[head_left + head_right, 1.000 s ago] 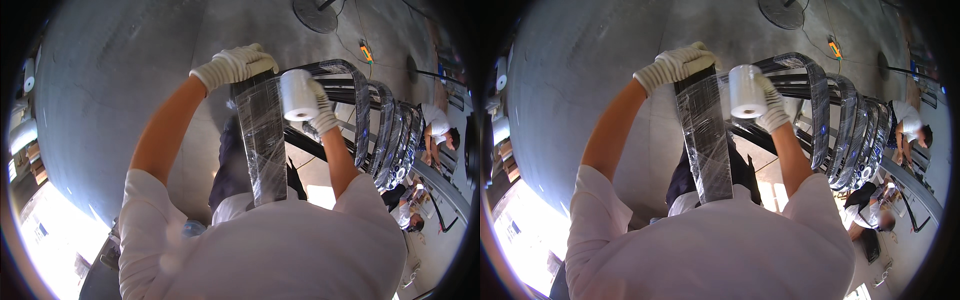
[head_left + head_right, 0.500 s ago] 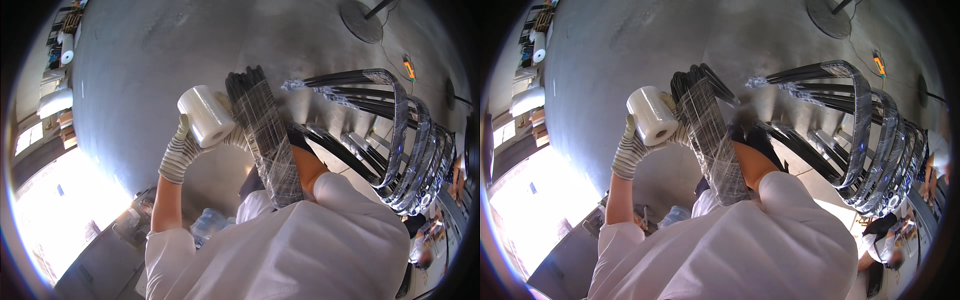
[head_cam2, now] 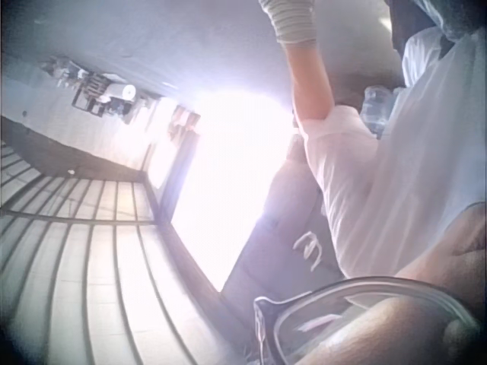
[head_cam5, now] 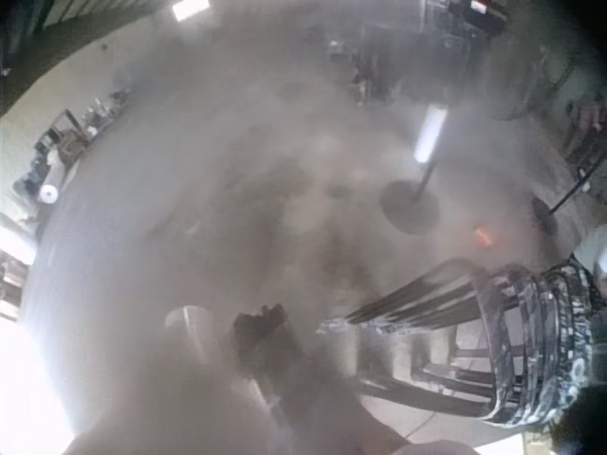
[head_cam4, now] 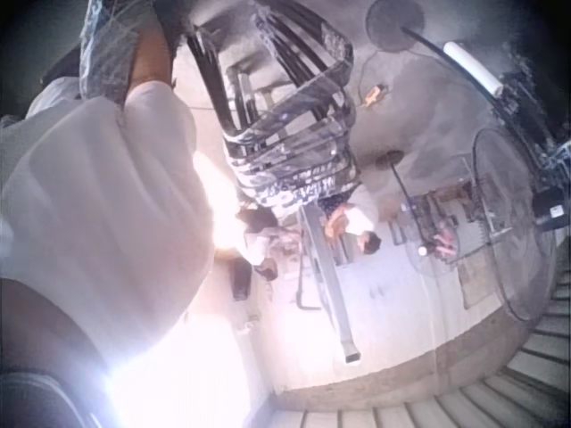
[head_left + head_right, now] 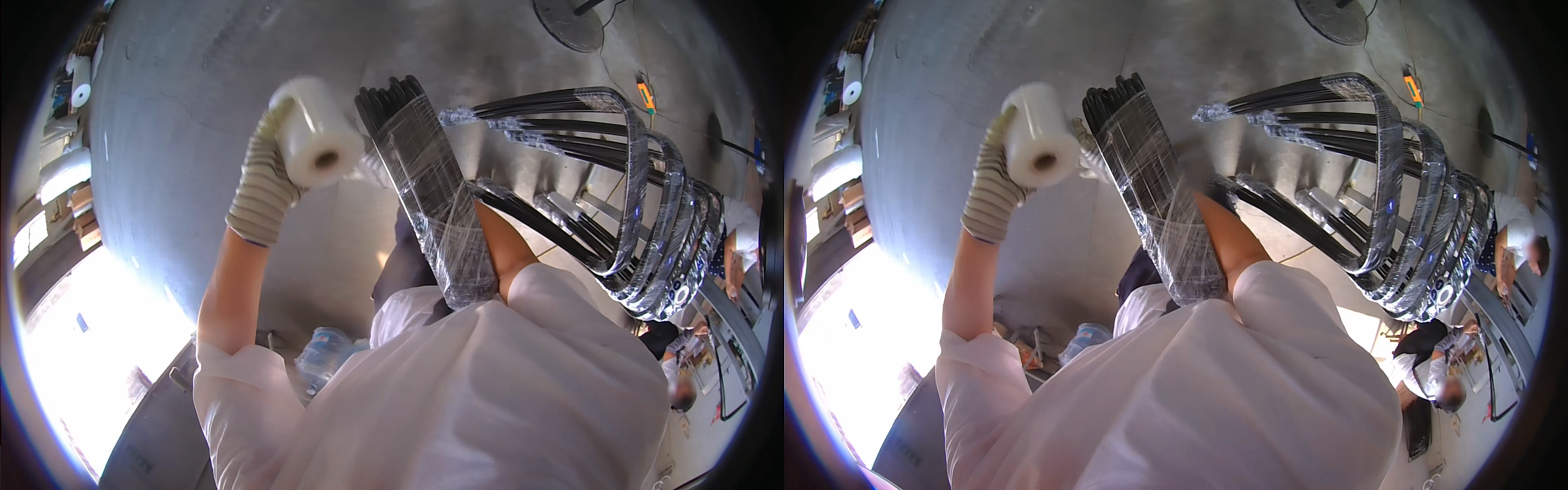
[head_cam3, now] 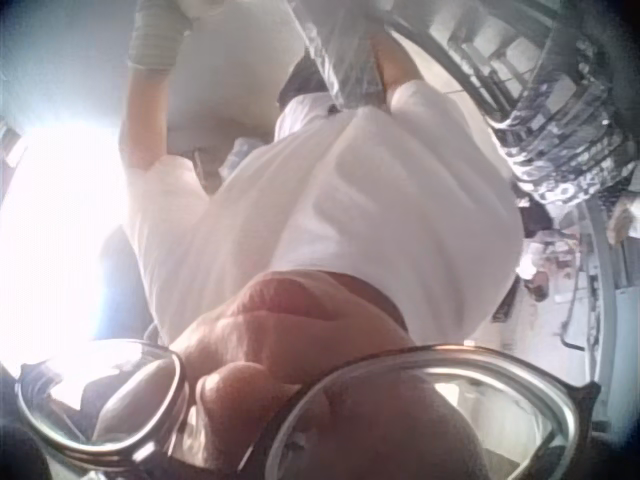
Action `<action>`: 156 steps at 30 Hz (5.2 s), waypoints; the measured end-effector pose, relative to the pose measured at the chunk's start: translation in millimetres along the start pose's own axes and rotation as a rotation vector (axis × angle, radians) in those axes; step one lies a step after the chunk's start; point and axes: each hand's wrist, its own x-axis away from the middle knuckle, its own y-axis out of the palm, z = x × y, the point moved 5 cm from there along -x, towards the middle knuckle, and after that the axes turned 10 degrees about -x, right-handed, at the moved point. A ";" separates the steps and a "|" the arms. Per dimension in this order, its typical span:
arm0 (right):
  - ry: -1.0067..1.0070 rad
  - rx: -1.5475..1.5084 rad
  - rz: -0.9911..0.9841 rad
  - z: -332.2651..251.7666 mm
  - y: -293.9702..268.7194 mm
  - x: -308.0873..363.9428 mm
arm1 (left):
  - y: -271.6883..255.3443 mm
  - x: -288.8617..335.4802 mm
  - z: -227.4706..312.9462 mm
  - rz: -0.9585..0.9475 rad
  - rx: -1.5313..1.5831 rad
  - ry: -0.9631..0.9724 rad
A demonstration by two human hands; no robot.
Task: The person wraps bundles of curved black metal tubes with clear plastic wrap by rotating a roll of film around them. The person then moves the wrapped bundles to a stack.
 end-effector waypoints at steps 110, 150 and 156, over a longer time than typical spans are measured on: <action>0.010 -0.629 0.079 -68.9 -66.4 -26.0 | 60.3 -190.5 -92.2 -0.789 -0.215 0.040; 0.601 0.335 -0.168 136.6 4.7 -14.7 | -89.4 -87.7 -94.6 -0.290 0.781 -0.271; 0.816 1.171 -0.246 -35.3 -29.2 -22.9 | -83.0 -104.0 -33.8 -0.428 0.339 -0.142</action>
